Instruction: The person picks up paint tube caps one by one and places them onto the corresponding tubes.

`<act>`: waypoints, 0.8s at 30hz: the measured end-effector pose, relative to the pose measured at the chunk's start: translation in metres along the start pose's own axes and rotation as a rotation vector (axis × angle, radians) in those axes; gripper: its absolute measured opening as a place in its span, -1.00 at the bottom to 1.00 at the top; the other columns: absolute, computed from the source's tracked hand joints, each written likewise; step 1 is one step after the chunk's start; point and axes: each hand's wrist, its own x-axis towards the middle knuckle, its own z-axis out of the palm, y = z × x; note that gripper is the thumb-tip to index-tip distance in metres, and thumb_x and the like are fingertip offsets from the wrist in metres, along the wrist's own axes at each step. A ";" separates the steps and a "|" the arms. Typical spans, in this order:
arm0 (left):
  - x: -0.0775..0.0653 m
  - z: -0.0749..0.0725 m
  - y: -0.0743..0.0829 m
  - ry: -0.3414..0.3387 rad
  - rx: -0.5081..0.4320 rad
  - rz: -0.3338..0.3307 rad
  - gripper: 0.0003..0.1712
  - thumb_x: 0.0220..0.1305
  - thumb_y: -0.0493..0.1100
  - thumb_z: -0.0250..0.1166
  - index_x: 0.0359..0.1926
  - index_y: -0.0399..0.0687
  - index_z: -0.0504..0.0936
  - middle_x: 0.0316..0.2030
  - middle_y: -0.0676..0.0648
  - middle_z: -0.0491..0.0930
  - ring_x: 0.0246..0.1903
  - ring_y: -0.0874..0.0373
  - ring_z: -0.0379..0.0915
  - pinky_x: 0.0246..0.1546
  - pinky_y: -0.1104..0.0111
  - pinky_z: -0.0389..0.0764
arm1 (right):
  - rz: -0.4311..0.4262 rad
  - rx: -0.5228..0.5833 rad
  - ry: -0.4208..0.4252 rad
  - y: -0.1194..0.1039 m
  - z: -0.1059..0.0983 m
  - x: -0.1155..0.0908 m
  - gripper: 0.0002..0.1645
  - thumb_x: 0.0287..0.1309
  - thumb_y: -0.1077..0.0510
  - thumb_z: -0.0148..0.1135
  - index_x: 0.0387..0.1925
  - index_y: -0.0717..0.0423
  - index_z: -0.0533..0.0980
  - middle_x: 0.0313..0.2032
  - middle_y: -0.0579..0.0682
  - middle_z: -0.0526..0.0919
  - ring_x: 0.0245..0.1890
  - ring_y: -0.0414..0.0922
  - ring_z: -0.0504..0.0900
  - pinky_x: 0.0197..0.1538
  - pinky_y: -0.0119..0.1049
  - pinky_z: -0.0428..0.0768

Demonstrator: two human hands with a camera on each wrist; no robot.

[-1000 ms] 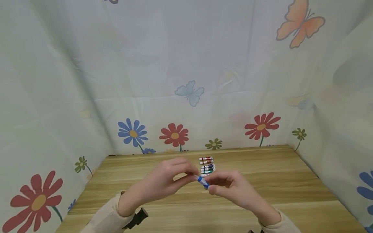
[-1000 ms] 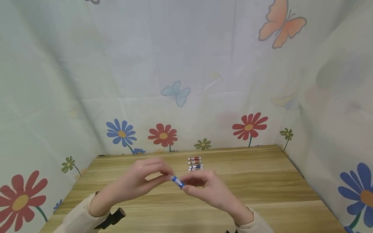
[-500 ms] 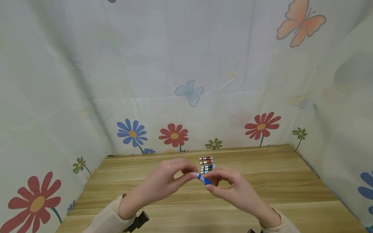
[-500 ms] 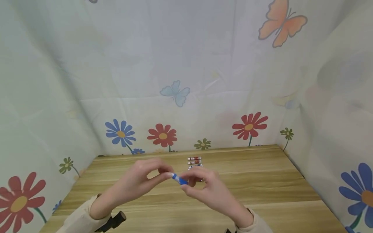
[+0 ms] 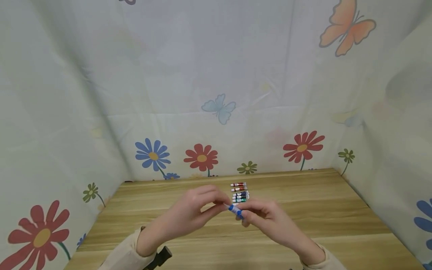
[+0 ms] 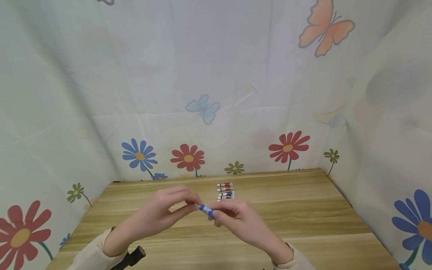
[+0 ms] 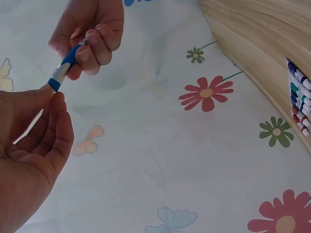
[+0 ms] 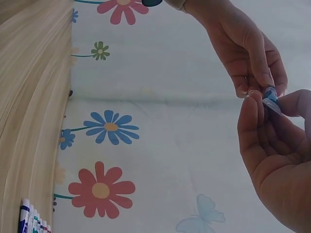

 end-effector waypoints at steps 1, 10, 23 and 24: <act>0.000 0.000 0.000 0.000 0.003 0.004 -0.79 0.29 -0.40 0.35 -0.08 -0.11 0.67 -0.19 0.03 0.66 -0.21 0.30 0.57 -0.15 0.52 0.60 | 0.017 0.012 -0.008 0.000 0.000 0.000 -0.72 0.48 0.23 0.08 0.06 0.23 0.63 -0.17 0.23 0.68 -0.33 -0.09 0.69 -0.15 -0.19 0.70; -0.002 -0.001 -0.001 0.010 -0.034 -0.061 -0.79 0.34 -0.39 0.30 -0.06 -0.08 0.63 -0.19 0.05 0.66 -0.23 0.31 0.57 -0.17 0.47 0.62 | 0.102 0.015 0.019 -0.002 0.003 0.001 -0.64 0.49 0.17 0.09 0.21 0.15 0.56 -0.10 0.14 0.68 -0.26 -0.06 0.69 -0.11 -0.18 0.69; -0.003 -0.005 -0.003 0.074 -0.029 -0.217 -0.85 0.34 -0.34 0.33 -0.12 -0.03 0.67 -0.27 0.11 0.65 -0.33 0.31 0.53 -0.26 0.38 0.65 | -0.309 -0.371 0.245 0.008 0.011 -0.002 -0.47 0.13 0.32 0.45 0.14 -0.01 0.57 -0.14 -0.12 0.64 -0.26 -0.21 0.61 -0.24 -0.29 0.67; -0.003 -0.005 -0.003 0.070 -0.032 -0.217 -0.85 0.35 -0.33 0.32 -0.12 -0.03 0.67 -0.28 0.10 0.65 -0.33 0.31 0.52 -0.26 0.38 0.64 | -0.307 -0.386 0.250 0.007 0.012 -0.002 -0.47 0.13 0.31 0.46 0.14 -0.03 0.57 -0.15 -0.15 0.65 -0.26 -0.23 0.61 -0.24 -0.30 0.67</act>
